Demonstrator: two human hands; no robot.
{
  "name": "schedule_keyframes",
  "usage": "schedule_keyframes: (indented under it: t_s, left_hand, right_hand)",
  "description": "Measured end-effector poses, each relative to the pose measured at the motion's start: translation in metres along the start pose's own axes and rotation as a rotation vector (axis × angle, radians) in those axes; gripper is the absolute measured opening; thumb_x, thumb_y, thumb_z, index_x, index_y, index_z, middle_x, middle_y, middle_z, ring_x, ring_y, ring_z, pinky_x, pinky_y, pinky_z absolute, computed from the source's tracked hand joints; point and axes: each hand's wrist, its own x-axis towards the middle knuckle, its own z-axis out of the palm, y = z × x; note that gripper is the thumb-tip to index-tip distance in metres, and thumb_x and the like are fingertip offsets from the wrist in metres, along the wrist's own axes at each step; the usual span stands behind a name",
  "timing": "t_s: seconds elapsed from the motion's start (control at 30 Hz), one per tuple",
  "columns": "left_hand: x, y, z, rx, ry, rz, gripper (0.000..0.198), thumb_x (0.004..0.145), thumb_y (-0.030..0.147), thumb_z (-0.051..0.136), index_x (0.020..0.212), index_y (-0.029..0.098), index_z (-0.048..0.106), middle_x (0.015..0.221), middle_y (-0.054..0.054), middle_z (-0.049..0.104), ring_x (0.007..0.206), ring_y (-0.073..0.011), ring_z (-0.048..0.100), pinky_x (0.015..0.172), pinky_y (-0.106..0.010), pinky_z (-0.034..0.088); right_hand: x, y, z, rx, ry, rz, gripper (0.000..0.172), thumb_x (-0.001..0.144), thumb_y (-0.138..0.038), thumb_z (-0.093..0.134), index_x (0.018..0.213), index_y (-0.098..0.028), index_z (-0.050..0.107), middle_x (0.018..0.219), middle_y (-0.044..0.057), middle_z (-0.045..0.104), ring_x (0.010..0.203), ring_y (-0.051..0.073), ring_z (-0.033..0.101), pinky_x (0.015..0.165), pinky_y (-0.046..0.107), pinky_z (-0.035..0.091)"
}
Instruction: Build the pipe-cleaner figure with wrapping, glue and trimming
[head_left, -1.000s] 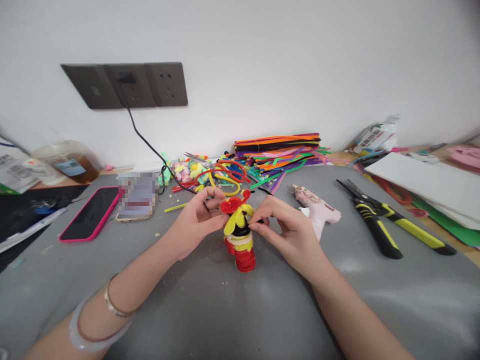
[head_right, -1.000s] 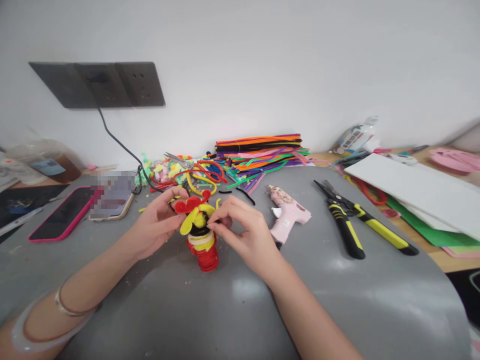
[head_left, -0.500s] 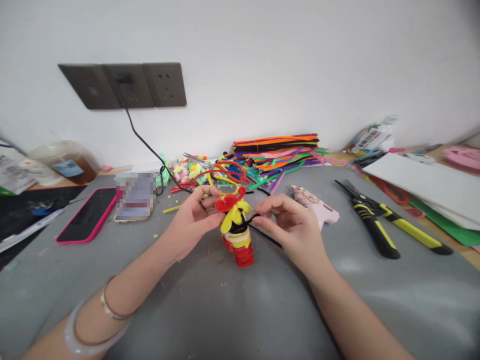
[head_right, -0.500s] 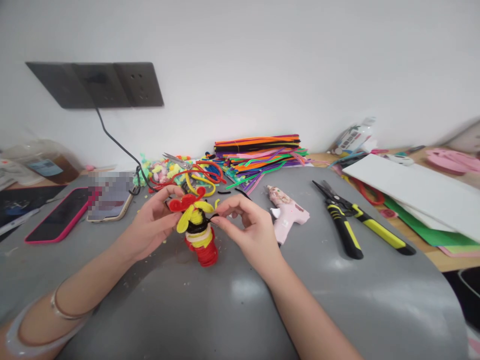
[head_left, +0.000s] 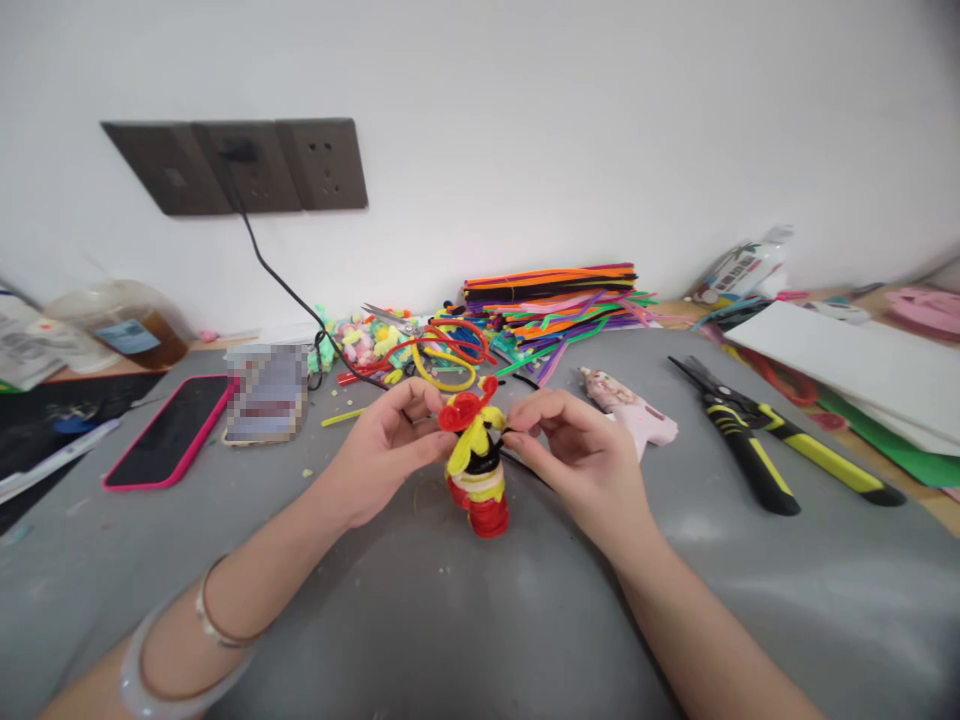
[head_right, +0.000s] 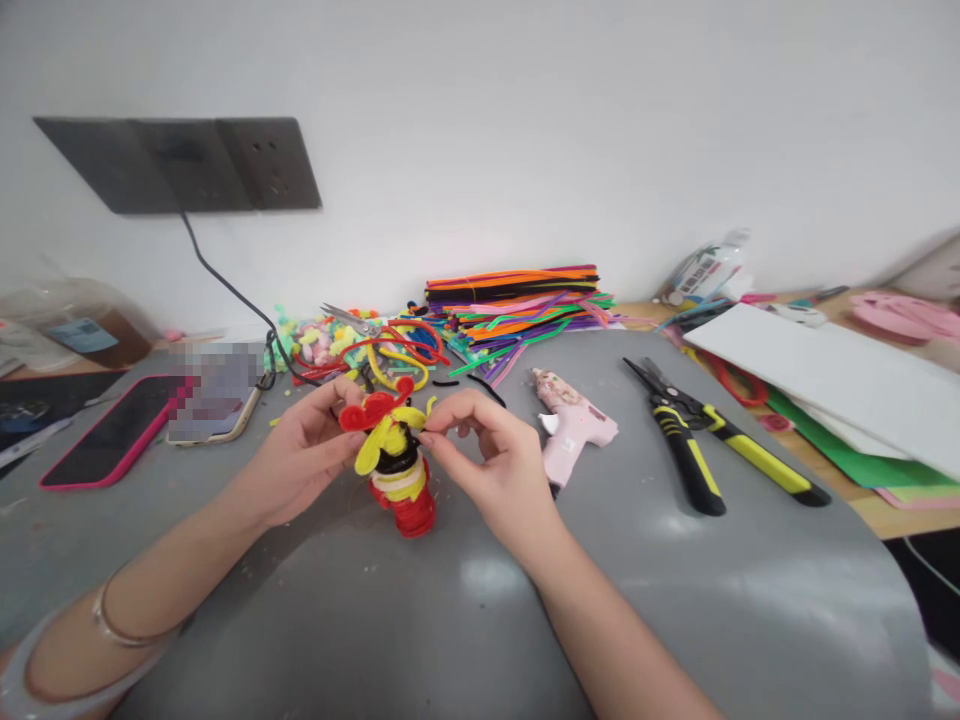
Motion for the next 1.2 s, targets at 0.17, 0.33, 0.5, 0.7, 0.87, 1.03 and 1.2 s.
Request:
schedule_keyframes:
  t_s: [0.17, 0.33, 0.5, 0.7, 0.87, 1.03, 1.2]
  left_hand:
    - [0.001, -0.001, -0.003, 0.012, 0.017, -0.019, 0.031, 0.073, 0.021, 0.092, 0.076, 0.015, 0.062, 0.079, 0.003, 0.068, 0.072, -0.0072, 0.064, 0.066, -0.015, 0.053]
    - [0.003, -0.002, -0.003, 0.034, 0.050, -0.039, 0.036, 0.067, 0.025, 0.095, 0.071, 0.015, 0.061, 0.078, 0.002, 0.068, 0.072, -0.0092, 0.063, 0.066, -0.018, 0.051]
    - [0.004, -0.001, -0.004, 0.080, 0.057, -0.044, 0.036, 0.064, 0.027, 0.097, 0.069, 0.015, 0.063, 0.079, 0.000, 0.069, 0.073, -0.0120, 0.063, 0.068, -0.022, 0.051]
    - [0.005, -0.002, -0.010, 0.136, -0.031, -0.045, 0.030, 0.066, 0.022, 0.095, 0.078, 0.015, 0.068, 0.087, -0.001, 0.071, 0.085, -0.0144, 0.067, 0.078, -0.025, 0.054]
    - [0.005, -0.002, -0.013, 0.121, -0.079, -0.095, 0.038, 0.069, 0.021, 0.094, 0.085, 0.017, 0.060, 0.095, -0.001, 0.071, 0.089, -0.0156, 0.071, 0.078, -0.025, 0.055]
    - [0.004, -0.004, -0.015, 0.132, -0.108, -0.167, 0.042, 0.071, 0.022, 0.093, 0.088, 0.018, 0.055, 0.099, -0.003, 0.072, 0.086, -0.0159, 0.073, 0.076, -0.026, 0.056]
    - [0.004, -0.004, -0.014, 0.207, -0.044, -0.136, 0.040, 0.070, 0.026, 0.094, 0.082, 0.018, 0.056, 0.087, -0.001, 0.071, 0.079, -0.0138, 0.070, 0.073, -0.023, 0.053]
  right_hand:
    - [0.001, -0.001, 0.000, 0.155, -0.041, 0.101, 0.025, 0.082, -0.039, 0.086, 0.084, -0.023, 0.067, 0.079, 0.001, 0.067, 0.075, 0.014, 0.064, 0.070, 0.027, 0.055]
    - [0.003, -0.001, 0.000, 0.246, -0.055, 0.203, 0.032, 0.077, -0.041, 0.090, 0.084, -0.023, 0.065, 0.077, 0.000, 0.068, 0.071, 0.014, 0.066, 0.068, 0.026, 0.057]
    - [0.005, 0.002, 0.000, 0.234, -0.074, 0.225, 0.034, 0.074, -0.043, 0.091, 0.077, -0.023, 0.064, 0.075, 0.000, 0.069, 0.070, 0.014, 0.065, 0.068, 0.028, 0.059]
    - [0.008, 0.005, 0.000, 0.213, -0.036, 0.225, 0.038, 0.073, -0.048, 0.091, 0.076, -0.023, 0.063, 0.076, 0.000, 0.069, 0.072, 0.015, 0.067, 0.071, 0.029, 0.059]
    - [0.008, 0.005, -0.001, 0.222, -0.074, 0.222, 0.034, 0.076, -0.044, 0.090, 0.076, -0.023, 0.064, 0.076, -0.001, 0.068, 0.072, 0.014, 0.065, 0.070, 0.027, 0.057]
    - [0.007, 0.004, -0.001, 0.175, -0.107, 0.192, 0.034, 0.078, -0.045, 0.088, 0.076, -0.023, 0.062, 0.076, -0.001, 0.067, 0.071, 0.014, 0.064, 0.070, 0.028, 0.056]
    - [0.006, 0.001, -0.001, 0.111, -0.079, 0.116, 0.035, 0.078, -0.047, 0.088, 0.074, -0.023, 0.062, 0.075, 0.001, 0.065, 0.072, 0.016, 0.063, 0.069, 0.030, 0.054]
